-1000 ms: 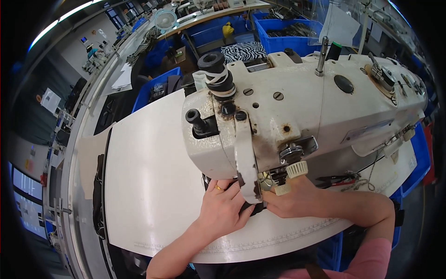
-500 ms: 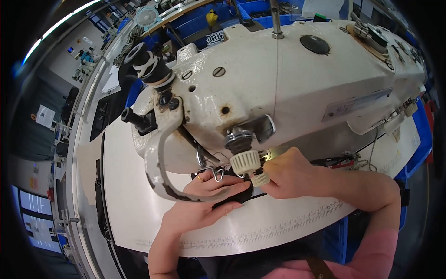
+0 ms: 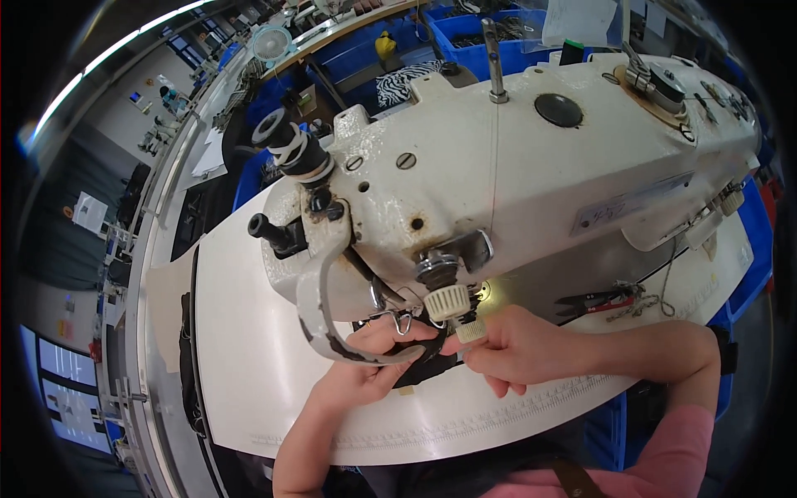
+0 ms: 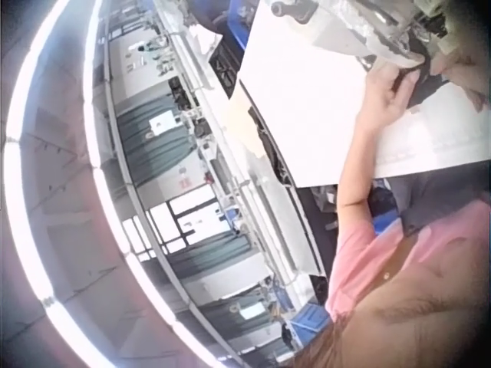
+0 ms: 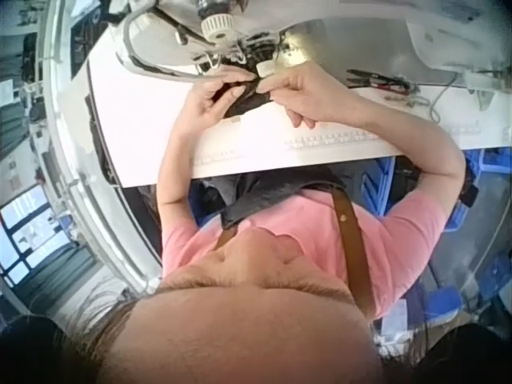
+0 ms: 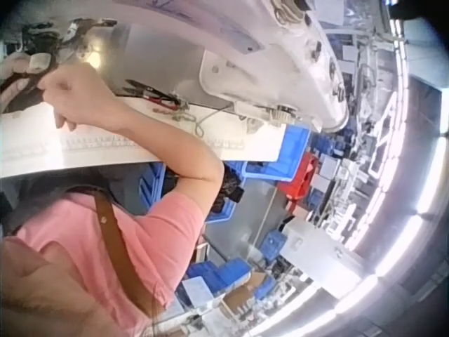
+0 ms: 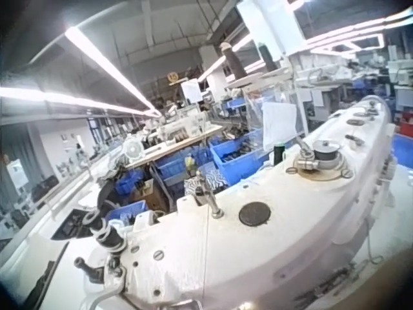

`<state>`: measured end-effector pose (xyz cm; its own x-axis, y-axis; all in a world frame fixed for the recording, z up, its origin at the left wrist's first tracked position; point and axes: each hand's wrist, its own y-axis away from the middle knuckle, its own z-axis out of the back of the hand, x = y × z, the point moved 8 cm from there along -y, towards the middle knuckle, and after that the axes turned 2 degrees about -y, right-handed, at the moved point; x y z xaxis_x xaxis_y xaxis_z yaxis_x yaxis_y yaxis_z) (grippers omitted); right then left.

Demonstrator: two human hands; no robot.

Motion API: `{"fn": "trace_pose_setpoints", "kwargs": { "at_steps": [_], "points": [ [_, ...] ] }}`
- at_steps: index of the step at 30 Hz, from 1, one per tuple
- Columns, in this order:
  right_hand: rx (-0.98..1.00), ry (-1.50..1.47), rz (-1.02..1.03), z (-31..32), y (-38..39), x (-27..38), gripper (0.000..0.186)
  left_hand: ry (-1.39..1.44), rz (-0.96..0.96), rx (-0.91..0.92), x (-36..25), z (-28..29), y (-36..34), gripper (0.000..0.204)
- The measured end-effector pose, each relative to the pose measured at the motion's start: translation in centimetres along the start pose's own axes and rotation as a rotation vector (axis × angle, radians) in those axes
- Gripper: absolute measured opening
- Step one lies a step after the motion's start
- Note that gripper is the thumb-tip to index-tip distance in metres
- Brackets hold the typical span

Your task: Sew a zipper and component panel onto a leather bag strap using an industrial sewing machine.

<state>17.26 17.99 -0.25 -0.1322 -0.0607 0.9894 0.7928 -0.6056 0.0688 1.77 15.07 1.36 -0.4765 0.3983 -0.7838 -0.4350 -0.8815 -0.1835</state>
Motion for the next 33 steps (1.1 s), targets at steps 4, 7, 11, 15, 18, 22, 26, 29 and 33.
{"fn": "trace_pose_setpoints", "kwargs": {
  "at_steps": [4,7,11,15,18,22,26,29,33],
  "points": [
    [0.074,-0.682,-0.531,-3.7,1.3,-3.7,0.028,0.065,-0.049,0.067,-0.3,-0.2,-0.7,0.028],
    [-0.026,-0.82,-0.601,-4.7,1.3,-3.8,0.022,0.03,-0.089,0.132,-0.5,-0.2,-0.9,0.03],
    [-0.09,-0.748,-0.59,-4.8,1.1,-4.2,0.024,-0.136,-0.098,0.147,-1.0,-0.5,-1.4,0.028],
    [-0.044,-0.608,-0.627,-4.2,1.4,-3.8,0.022,-0.255,-0.134,0.129,-0.7,-1.1,-1.1,0.025],
    [0.1,0.119,-0.402,-1.9,0.8,-1.6,0.014,-0.204,-0.162,0.079,-0.5,-0.9,-0.7,0.024],
    [-0.038,1.109,0.689,-2.9,3.1,1.2,0.015,-0.156,-0.028,0.125,-0.3,-0.7,-0.5,0.024],
    [-0.15,1.109,0.716,-2.4,2.7,0.6,0.03,-0.416,-0.165,0.173,-1.7,-1.3,-0.9,0.026],
    [-0.144,0.991,0.744,-2.1,2.7,0.9,0.021,-0.477,-0.119,0.208,-3.0,-1.4,-0.9,0.029],
    [-0.258,0.91,0.623,-0.1,2.4,0.4,0.023,-0.48,-0.126,0.196,-2.7,-2.1,-0.7,0.035]
  ]
}}
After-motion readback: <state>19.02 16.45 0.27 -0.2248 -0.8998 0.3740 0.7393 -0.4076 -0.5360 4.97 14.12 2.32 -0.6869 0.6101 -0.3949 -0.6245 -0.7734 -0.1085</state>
